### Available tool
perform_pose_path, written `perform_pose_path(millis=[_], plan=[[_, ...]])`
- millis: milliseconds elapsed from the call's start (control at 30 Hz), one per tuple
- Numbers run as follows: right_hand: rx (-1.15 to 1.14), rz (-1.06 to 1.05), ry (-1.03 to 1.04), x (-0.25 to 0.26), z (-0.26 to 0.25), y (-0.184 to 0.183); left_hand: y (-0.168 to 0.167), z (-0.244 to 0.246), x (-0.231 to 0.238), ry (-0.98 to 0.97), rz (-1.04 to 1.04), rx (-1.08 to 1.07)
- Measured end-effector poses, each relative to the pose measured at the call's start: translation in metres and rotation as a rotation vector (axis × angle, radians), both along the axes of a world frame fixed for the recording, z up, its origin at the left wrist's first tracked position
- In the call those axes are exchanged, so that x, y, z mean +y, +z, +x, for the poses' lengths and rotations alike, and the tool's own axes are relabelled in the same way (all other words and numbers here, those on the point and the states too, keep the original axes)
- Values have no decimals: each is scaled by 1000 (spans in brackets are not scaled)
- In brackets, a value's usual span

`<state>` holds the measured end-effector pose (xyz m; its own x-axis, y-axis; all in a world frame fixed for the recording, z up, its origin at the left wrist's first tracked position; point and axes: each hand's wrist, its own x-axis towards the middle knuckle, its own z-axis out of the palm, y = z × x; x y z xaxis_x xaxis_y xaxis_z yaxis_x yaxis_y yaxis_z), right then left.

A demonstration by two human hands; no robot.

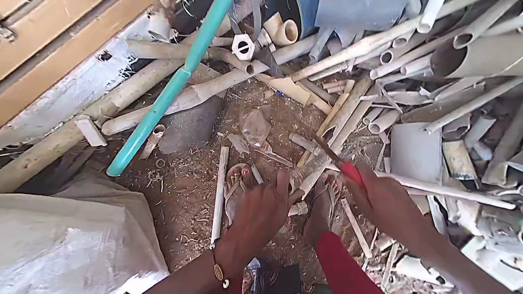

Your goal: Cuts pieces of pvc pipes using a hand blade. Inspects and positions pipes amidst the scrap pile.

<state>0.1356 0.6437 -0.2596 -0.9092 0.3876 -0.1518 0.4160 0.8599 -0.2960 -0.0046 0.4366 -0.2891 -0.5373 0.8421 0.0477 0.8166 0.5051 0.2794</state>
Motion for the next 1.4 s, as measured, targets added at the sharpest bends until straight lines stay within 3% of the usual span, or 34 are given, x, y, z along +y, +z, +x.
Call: perform_pose_path(millis=[67,100,133,200,233,267,300,400,433,467,567,600,667,733,800,867,967,1000,1100,1200,1400], plan=[[239,19,75,-18,-7,10,-1,-2,2,6,16,1],[241,49,88,-23,-3,4,0,-2,0,2,4,-2],[126,75,83,-23,3,-9,1,-2,-1,0,-15,-6],[-469,-81,-77,-3,4,-30,4,0,-6,-23,-64,-22],[-645,-116,-128,14,-1,-36,1,0,-7,-38,-57,-15],[-679,-97,-107,28,-11,-32,-3,-1,-5,-24,-36,-5],[-591,-83,-55,23,-12,-23,-3,0,-8,-15,-39,-4],[9,32,84,-14,-8,-8,-4,-5,-4,-14,-28,32],[67,48,101,-24,-6,-8,-2,-3,-4,-14,-37,22],[17,51,96,-27,-3,-13,-1,-4,-4,-15,-50,16],[-620,-82,-116,10,-9,-31,-1,-4,-9,-27,-71,-22],[-699,-112,-147,23,-9,-36,-2,-4,-12,-22,-53,-31],[-552,-57,-110,16,1,-34,-4,-8,-13,3,-37,-48],[-126,46,-57,-18,18,-38,-4,-11,-12,27,-43,-42],[127,65,-36,-42,24,-44,-4,-12,-9,34,-42,-34],[154,39,-59,-47,34,-65,-2,-11,-8,15,-49,-21],[-138,-127,-238,-13,43,-87,-3,-8,-9,-11,-30,-10],[-129,-124,-239,-5,44,-88,-5,-8,-10,-7,-20,-11],[167,-93,-236,-20,39,-72,-3,-11,-12,18,-38,-44],[388,-193,-346,-29,28,-61,-3,-13,-10,39,-17,-80],[540,-789,-748,-27,23,-77,-1,-14,-12,28,-26,-158]])
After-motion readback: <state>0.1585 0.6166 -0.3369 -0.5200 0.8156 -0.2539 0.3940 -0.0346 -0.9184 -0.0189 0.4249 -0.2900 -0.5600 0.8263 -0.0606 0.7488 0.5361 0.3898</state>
